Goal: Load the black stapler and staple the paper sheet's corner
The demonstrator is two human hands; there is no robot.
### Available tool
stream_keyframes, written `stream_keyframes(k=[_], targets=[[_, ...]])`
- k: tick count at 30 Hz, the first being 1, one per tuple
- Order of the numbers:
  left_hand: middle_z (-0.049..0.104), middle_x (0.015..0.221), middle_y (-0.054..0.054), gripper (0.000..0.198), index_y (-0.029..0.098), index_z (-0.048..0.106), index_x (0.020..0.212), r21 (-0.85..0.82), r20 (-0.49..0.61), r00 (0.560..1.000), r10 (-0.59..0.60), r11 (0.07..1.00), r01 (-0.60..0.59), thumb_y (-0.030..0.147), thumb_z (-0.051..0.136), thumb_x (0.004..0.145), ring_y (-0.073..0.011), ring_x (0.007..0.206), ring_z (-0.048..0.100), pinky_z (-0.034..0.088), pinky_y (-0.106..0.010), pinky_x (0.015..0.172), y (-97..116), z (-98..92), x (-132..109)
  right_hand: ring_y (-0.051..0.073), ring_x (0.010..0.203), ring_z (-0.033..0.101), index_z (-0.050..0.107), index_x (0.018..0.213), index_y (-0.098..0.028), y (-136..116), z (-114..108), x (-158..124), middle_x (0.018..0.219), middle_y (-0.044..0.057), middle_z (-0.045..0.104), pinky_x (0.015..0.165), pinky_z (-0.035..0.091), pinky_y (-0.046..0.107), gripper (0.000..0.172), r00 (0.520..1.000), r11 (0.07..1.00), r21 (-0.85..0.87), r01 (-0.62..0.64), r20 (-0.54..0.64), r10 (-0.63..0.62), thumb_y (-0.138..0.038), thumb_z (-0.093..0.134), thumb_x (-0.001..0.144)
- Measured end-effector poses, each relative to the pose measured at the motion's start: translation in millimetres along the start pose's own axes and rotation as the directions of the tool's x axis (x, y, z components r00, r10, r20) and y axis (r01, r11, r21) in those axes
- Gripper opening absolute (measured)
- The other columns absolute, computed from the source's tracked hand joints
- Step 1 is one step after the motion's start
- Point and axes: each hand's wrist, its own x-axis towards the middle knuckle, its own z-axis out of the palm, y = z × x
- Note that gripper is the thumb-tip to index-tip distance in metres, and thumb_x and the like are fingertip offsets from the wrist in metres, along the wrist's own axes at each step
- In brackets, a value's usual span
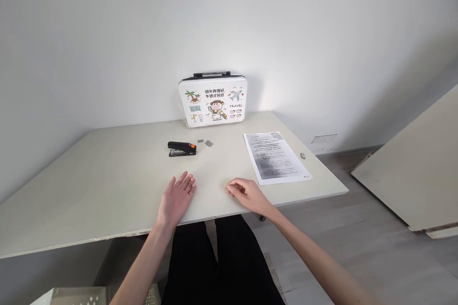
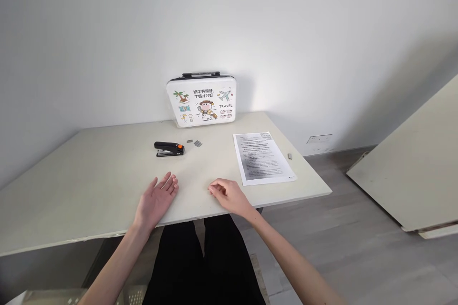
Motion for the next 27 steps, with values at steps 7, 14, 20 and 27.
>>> stream_keyframes(k=[7,14,20,27], targets=[[0.068,0.103,-0.014,0.030,0.011,0.062,0.128,-0.005,0.009,1.000,0.010,1.000,-0.010,0.020,0.043,0.106,-0.0208,0.092,0.071,0.061,-0.033,0.078,-0.3,-1.4,-1.2,0.020,0.079,0.069,0.069,0.094,-0.024,2.6,1.6,-1.0,0.089,0.004,0.076,0.070,0.054,0.032,0.035,0.999,1.000,-0.022,-0.014,-0.032,0.013,-0.053,0.052,0.103],[0.068,0.103,-0.014,0.028,0.010,0.063,0.125,0.016,0.019,1.000,0.014,1.000,-0.014,0.019,0.046,0.105,-0.0197,0.090,0.071,0.061,-0.032,0.078,0.3,-2.0,-1.0,0.020,0.081,0.071,0.069,0.094,-0.023,0.8,0.5,1.4,0.090,0.004,0.076,0.072,0.055,0.032,0.035,1.000,1.000,-0.011,-0.013,0.007,0.013,-0.052,0.052,0.104],[0.068,0.102,-0.014,0.028,0.011,0.064,0.125,0.027,0.026,1.000,0.009,1.000,-0.010,0.019,0.047,0.104,-0.0205,0.092,0.071,0.061,-0.033,0.079,0.8,-4.9,1.0,0.022,0.089,0.071,0.070,0.109,-0.025,4.7,-39.8,3.8,0.105,0.007,0.076,0.074,0.058,0.035,0.030,0.998,0.974,-0.221,0.047,-0.027,-0.055,-0.045,0.048,0.105],[0.068,0.103,-0.014,0.029,0.012,0.064,0.126,0.029,0.035,0.999,0.013,0.999,-0.014,0.019,0.047,0.104,-0.0207,0.092,0.071,0.062,-0.033,0.079,1.0,-6.3,2.8,0.034,0.145,0.047,0.054,0.149,-0.023,61.0,-137.0,17.6,0.154,0.014,0.054,0.118,0.040,0.056,0.054,0.980,0.708,-0.705,-0.027,-0.157,-0.119,-0.052,0.040,0.106]])
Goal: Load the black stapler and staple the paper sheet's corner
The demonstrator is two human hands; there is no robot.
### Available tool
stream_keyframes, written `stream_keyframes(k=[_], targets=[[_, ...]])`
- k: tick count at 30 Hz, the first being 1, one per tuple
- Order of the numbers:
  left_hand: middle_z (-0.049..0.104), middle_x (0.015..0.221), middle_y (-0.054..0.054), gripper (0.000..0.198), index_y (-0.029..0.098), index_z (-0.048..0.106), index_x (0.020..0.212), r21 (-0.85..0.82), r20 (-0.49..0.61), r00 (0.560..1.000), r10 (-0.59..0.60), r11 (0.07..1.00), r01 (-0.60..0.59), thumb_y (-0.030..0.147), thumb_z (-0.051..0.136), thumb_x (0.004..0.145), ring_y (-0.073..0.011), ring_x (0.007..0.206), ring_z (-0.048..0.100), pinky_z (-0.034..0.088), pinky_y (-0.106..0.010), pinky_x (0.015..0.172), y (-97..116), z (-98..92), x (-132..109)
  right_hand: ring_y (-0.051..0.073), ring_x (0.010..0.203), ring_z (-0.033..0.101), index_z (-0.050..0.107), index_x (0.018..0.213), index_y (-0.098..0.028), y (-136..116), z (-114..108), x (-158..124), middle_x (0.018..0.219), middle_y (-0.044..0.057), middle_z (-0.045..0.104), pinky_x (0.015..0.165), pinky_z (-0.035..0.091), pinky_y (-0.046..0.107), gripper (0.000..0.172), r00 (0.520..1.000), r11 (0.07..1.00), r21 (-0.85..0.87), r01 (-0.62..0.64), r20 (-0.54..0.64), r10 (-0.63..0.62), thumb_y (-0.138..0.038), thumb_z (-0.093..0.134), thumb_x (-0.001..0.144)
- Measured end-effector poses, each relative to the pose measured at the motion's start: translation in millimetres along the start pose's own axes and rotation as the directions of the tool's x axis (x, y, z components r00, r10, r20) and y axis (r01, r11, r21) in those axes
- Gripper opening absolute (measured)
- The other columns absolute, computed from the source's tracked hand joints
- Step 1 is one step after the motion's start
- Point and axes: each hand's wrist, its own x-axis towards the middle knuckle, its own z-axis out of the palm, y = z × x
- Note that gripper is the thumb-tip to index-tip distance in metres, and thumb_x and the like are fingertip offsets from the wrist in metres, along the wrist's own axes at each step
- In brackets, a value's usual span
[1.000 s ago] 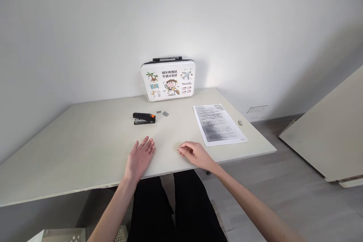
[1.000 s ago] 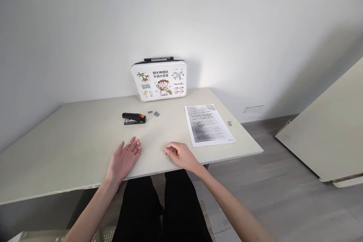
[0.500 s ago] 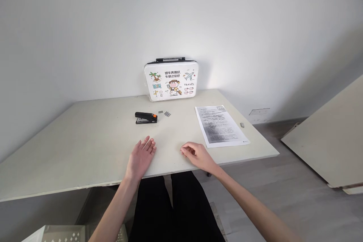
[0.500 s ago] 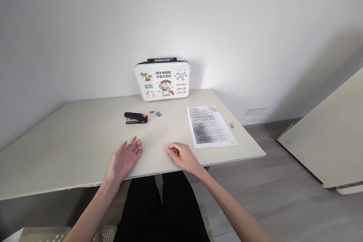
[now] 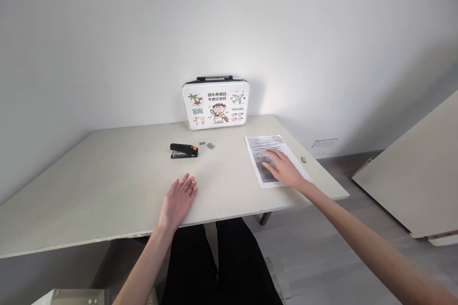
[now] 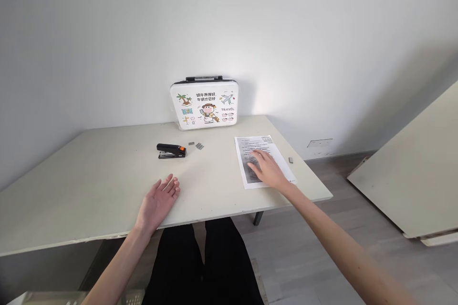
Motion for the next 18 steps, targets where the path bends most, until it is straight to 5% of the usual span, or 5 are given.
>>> stream_keyframes(k=[5,18], targets=[[0.068,0.103,-0.014,0.028,0.012,0.065,0.124,0.003,0.000,1.000,-0.002,1.000,0.002,0.019,0.047,0.104,-0.0205,0.093,0.071,0.061,-0.033,0.080,0.7,-0.5,-0.2,0.034,0.163,0.012,0.033,0.166,-0.024,41.0,8.0,0.3,0.175,0.007,0.021,0.130,0.017,0.059,0.079,0.959,0.972,-0.167,-0.168,0.203,0.200,-0.072,0.028,0.103],[0.067,0.103,-0.014,0.026,0.010,0.067,0.118,0.019,0.034,0.999,-0.008,1.000,0.007,0.020,0.049,0.104,-0.0201,0.093,0.069,0.060,-0.032,0.080,0.4,0.1,0.0,0.028,0.163,0.004,0.023,0.169,-0.027,30.1,28.5,-17.0,0.176,0.000,0.007,0.133,0.009,0.053,0.083,0.953,0.963,-0.242,-0.119,0.246,0.179,-0.076,0.018,0.102]])
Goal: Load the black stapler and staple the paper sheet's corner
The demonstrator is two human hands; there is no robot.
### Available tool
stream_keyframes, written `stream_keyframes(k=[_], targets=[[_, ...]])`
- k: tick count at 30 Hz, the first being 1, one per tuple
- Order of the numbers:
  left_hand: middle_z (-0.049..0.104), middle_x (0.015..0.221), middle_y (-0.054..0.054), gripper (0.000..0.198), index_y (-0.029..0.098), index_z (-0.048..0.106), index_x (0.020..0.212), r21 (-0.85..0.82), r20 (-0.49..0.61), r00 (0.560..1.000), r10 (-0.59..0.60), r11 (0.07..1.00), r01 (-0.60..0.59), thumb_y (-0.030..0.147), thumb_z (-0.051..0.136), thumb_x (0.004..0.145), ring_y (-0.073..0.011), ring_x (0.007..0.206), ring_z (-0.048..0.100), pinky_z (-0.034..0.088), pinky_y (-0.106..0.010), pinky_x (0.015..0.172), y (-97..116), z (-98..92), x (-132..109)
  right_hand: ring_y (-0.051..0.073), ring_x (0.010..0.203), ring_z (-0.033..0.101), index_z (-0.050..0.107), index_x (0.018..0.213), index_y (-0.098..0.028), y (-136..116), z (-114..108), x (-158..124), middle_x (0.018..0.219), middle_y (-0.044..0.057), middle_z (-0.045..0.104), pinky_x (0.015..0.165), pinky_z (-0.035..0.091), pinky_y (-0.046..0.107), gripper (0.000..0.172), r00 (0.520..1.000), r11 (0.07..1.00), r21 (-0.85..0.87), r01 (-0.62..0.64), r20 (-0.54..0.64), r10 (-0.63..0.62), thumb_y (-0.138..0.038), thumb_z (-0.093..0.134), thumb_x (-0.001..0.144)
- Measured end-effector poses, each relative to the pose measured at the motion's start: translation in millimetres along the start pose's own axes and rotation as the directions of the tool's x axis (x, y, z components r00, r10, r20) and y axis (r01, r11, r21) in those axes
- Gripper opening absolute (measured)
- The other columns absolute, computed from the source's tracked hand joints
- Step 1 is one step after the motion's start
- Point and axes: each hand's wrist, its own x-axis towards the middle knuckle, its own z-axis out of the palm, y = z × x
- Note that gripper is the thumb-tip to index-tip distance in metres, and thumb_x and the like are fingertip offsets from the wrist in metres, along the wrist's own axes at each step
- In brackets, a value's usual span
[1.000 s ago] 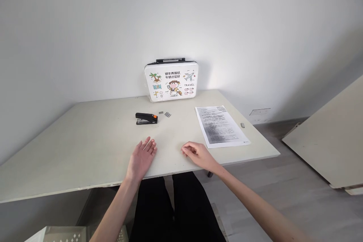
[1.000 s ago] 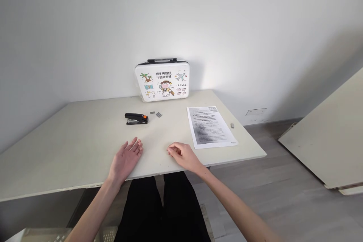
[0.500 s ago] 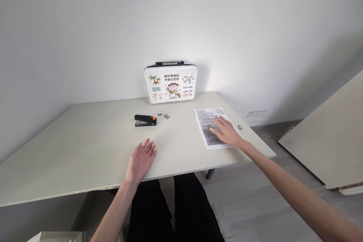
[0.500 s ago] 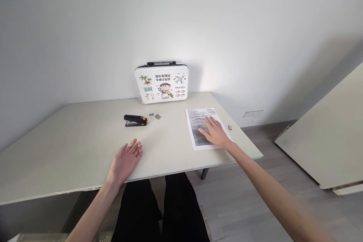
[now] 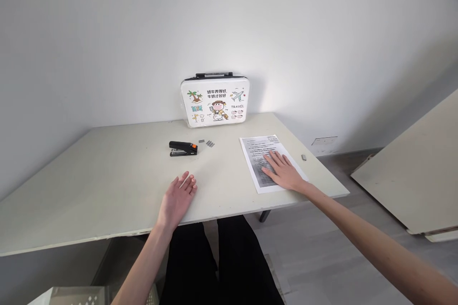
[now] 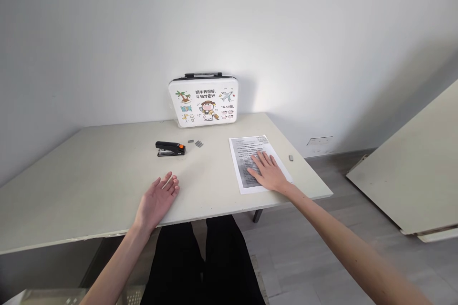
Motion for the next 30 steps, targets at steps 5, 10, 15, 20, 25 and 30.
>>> stream_keyframes(k=[5,10,15,20,25,30], targets=[[0.067,0.103,-0.013,0.023,0.011,0.070,0.112,0.055,0.008,1.000,-0.001,0.998,0.001,0.021,0.051,0.102,-0.0192,0.093,0.069,0.060,-0.031,0.081,-0.3,0.0,0.6,0.028,0.164,0.001,0.018,0.170,-0.029,-17.0,0.1,-14.3,0.176,-0.003,0.000,0.133,0.008,0.053,0.082,0.998,0.998,-0.016,0.053,0.026,-0.052,-0.075,0.017,0.103],[0.067,0.105,-0.011,0.021,0.013,0.073,0.109,0.218,0.044,0.999,0.005,0.976,-0.015,0.024,0.058,0.099,-0.0192,0.096,0.066,0.058,-0.031,0.086,-2.8,-3.8,6.4,0.029,0.163,-0.001,0.015,0.170,-0.030,-51.5,-1.6,-31.7,0.176,-0.003,-0.003,0.133,0.008,0.054,0.078,0.990,0.991,0.015,0.135,0.028,-0.135,-0.072,0.019,0.104],[0.067,0.104,-0.009,0.028,0.017,0.073,0.103,0.555,0.235,0.966,0.106,0.801,-0.223,0.044,0.069,0.094,-0.0214,0.095,0.063,0.054,-0.032,0.086,-10.9,-3.6,4.7,0.030,0.163,-0.001,0.016,0.170,-0.027,-98.1,-0.6,-41.9,0.175,0.000,-0.004,0.133,0.008,0.054,0.080,0.979,0.979,0.066,0.195,0.042,-0.198,-0.072,0.021,0.104],[0.070,0.110,-0.009,0.034,0.023,0.070,0.104,0.841,0.412,0.884,0.220,0.282,-0.462,0.054,0.057,0.100,-0.0265,0.106,0.063,0.049,-0.040,0.101,-20.7,-1.5,-5.6,0.032,0.163,-0.002,0.019,0.170,-0.024,-144.7,3.0,-45.3,0.175,0.003,-0.003,0.132,0.007,0.057,0.081,0.975,0.970,0.110,0.218,0.009,-0.220,-0.072,0.021,0.105],[0.069,0.128,-0.009,0.030,0.025,0.067,0.112,0.816,0.574,0.800,0.172,-0.036,-0.578,0.046,0.047,0.105,-0.0273,0.126,0.062,0.047,-0.044,0.112,-24.7,-3.7,-4.6,0.035,0.163,-0.001,0.026,0.168,-0.019,-193.7,7.9,-47.5,0.175,0.006,-0.002,0.132,0.006,0.059,0.081,0.979,0.960,0.193,0.204,-0.017,-0.205,-0.070,0.022,0.105],[0.064,0.143,-0.011,0.033,0.025,0.063,0.127,0.713,0.664,0.735,0.138,-0.412,-0.567,0.045,0.048,0.105,-0.0302,0.140,0.056,0.045,-0.052,0.118,-9.8,-26.6,10.0,0.037,0.162,-0.003,0.026,0.168,-0.014,-243.5,12.4,-49.2,0.175,0.008,0.000,0.131,0.005,0.061,0.082,0.982,0.941,0.284,0.186,-0.033,-0.184,-0.068,0.024,0.106]])
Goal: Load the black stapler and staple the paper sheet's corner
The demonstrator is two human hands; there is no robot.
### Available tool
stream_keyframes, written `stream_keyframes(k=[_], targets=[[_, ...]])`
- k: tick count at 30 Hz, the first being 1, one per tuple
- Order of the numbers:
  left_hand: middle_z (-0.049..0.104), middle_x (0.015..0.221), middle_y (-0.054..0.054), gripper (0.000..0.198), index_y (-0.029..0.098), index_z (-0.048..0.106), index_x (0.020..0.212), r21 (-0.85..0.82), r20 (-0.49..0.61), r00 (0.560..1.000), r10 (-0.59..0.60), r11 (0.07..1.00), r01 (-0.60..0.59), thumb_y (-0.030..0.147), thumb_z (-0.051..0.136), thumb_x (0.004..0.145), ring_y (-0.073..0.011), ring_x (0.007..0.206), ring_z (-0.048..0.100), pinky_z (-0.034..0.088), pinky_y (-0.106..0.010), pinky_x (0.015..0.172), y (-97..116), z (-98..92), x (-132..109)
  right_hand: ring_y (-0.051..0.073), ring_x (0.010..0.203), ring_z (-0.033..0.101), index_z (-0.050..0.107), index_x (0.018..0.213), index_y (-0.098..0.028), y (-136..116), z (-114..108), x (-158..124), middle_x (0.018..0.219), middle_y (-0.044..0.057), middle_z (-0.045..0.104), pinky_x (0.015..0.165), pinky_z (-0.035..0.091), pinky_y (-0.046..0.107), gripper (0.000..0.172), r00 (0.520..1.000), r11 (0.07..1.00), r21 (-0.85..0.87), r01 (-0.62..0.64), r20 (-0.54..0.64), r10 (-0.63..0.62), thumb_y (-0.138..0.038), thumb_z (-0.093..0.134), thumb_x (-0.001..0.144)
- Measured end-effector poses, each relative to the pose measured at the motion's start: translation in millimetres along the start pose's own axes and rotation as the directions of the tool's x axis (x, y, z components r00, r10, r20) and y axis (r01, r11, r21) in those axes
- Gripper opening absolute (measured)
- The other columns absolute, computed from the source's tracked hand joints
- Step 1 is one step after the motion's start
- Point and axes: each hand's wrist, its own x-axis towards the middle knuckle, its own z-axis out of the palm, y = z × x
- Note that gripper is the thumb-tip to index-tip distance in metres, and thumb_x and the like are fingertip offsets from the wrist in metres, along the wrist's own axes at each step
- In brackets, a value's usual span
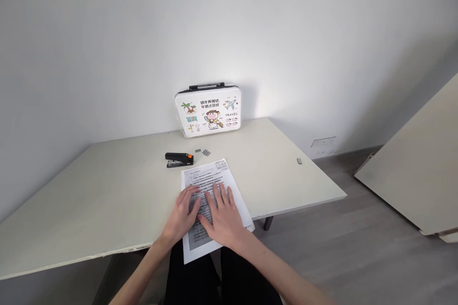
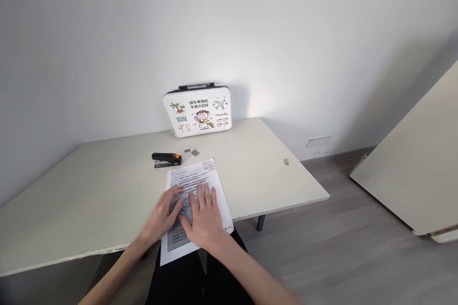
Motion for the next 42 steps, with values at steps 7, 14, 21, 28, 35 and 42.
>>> stream_keyframes(k=[7,14,21,28,35,42], targets=[[0.043,0.166,-0.004,0.052,0.028,0.043,0.159,0.374,0.134,0.991,0.012,0.925,-0.062,0.046,0.035,0.110,-0.0265,0.155,0.037,0.031,-0.054,0.128,-52.5,-28.3,-25.1,0.042,0.161,-0.004,0.027,0.167,-0.012,-41.6,21.4,2.2,0.175,0.012,0.001,0.130,0.006,0.066,0.085,0.998,0.994,0.086,0.060,0.008,-0.061,-0.068,0.033,0.104],[0.037,0.168,-0.001,0.054,0.028,0.040,0.162,0.454,0.221,0.975,-0.006,0.886,-0.098,0.044,0.029,0.112,-0.0229,0.156,0.035,0.031,-0.049,0.128,-70.1,-58.5,-29.4,0.028,0.162,0.020,0.049,0.156,-0.023,13.4,-14.5,-8.8,0.169,0.007,0.039,0.130,0.028,0.053,0.058,0.961,0.935,0.235,0.264,0.014,-0.275,-0.055,0.034,0.110],[0.050,0.161,-0.004,0.048,0.028,0.058,0.148,0.388,0.083,0.997,0.009,0.921,-0.040,0.046,0.041,0.107,-0.0320,0.155,0.036,0.034,-0.057,0.125,-58.7,-60.9,-25.2,0.030,0.139,0.054,0.067,0.129,-0.026,128.9,-65.9,-35.8,0.143,0.012,0.063,0.111,0.052,0.051,0.041,0.980,0.962,0.273,0.027,-0.197,0.028,-0.049,0.041,0.108],[0.055,0.154,-0.011,0.042,0.025,0.058,0.141,0.385,-0.003,0.996,0.087,0.920,-0.079,0.033,0.044,0.102,-0.0347,0.155,0.034,0.032,-0.060,0.124,-36.8,-60.4,55.3,0.033,0.121,0.065,0.071,0.117,-0.028,154.5,-76.7,-52.0,0.135,0.013,0.067,0.052,0.053,0.032,0.042,0.958,0.910,0.401,-0.101,-0.209,0.199,-0.058,0.047,0.102],[0.066,0.135,-0.017,0.041,0.018,0.062,0.131,0.508,0.145,0.971,-0.188,0.857,0.090,0.038,0.056,0.095,-0.0359,0.123,0.062,0.045,-0.052,0.108,-74.6,-77.5,154.8,0.031,0.107,0.070,0.072,0.114,-0.028,151.9,-77.7,-49.8,0.128,0.013,0.071,0.057,0.055,0.034,0.042,0.966,0.909,0.405,-0.101,-0.179,0.187,-0.059,0.046,0.103],[0.069,0.122,-0.011,0.028,0.023,0.066,0.117,0.526,0.111,0.976,-0.188,0.844,0.103,0.040,0.053,0.098,-0.0321,0.102,0.068,0.051,-0.042,0.084,-64.9,-88.1,147.2,0.032,0.109,0.069,0.072,0.113,-0.027,154.3,-78.5,-49.3,0.124,0.014,0.072,0.060,0.056,0.036,0.044,0.967,0.899,0.426,-0.098,-0.171,0.186,-0.061,0.046,0.101]])
